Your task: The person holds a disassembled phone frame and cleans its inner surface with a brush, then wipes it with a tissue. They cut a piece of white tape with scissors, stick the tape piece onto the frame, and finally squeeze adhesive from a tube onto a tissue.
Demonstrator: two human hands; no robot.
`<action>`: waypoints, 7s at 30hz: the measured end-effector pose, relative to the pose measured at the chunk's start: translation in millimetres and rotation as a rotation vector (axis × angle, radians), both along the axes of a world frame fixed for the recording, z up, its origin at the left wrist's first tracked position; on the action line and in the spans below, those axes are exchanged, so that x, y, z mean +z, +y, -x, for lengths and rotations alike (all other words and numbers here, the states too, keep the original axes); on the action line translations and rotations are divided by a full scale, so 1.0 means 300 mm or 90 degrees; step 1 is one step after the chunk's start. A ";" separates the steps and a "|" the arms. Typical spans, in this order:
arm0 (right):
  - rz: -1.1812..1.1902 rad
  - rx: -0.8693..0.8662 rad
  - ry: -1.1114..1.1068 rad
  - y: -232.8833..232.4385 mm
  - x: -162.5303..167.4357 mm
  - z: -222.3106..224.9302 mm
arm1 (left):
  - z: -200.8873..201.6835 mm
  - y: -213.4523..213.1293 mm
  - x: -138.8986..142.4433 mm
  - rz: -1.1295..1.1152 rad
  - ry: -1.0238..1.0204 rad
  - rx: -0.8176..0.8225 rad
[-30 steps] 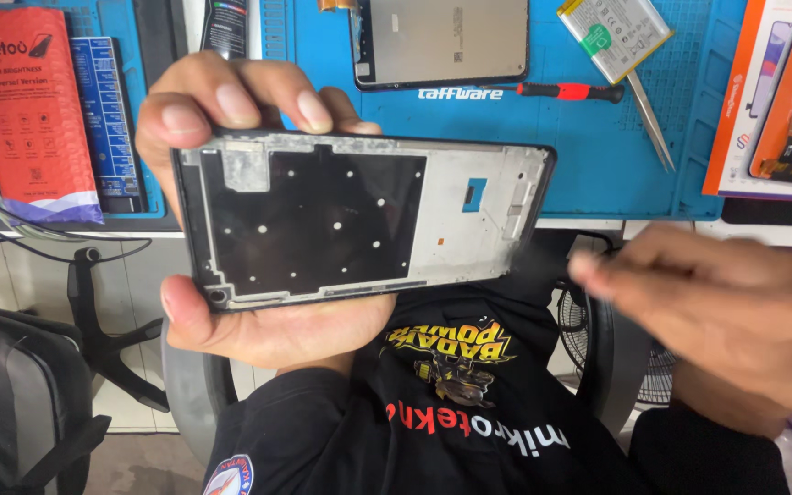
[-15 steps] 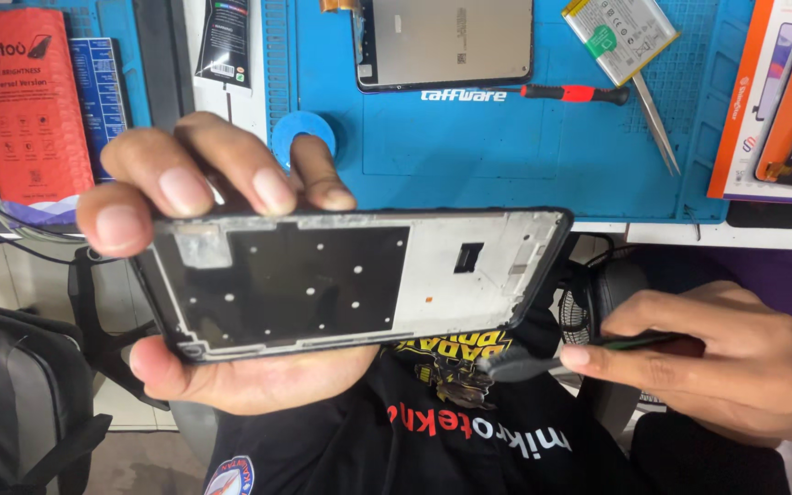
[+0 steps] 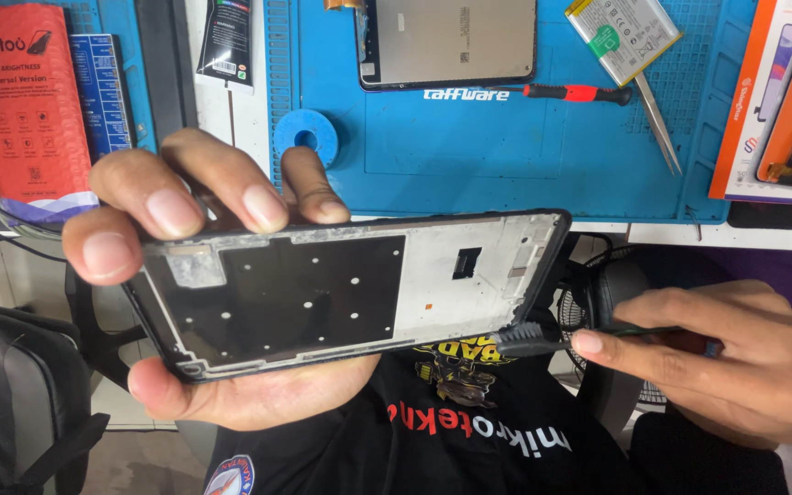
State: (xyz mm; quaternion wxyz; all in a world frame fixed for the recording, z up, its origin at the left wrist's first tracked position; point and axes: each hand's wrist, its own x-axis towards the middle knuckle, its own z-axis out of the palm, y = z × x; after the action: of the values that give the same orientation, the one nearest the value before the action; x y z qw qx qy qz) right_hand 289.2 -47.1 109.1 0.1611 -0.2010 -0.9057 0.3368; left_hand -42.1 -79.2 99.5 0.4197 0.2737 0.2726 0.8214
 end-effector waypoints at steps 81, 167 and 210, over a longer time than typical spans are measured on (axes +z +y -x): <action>-0.302 -0.392 -0.143 0.285 -0.353 0.282 | -0.095 0.124 -0.409 0.020 0.532 0.036; 0.046 -0.639 0.144 -0.126 0.078 0.582 | -0.333 0.076 -0.127 -0.220 -0.183 0.208; 0.048 -0.631 0.026 -0.099 0.006 0.433 | -0.257 0.054 -0.181 -0.178 -0.246 0.061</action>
State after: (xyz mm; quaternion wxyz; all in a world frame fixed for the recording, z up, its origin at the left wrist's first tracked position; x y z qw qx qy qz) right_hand 159.2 -76.9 110.8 0.3121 -0.6065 -0.6848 0.2564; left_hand 34.9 -63.0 45.2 0.3826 0.1537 0.0836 0.9072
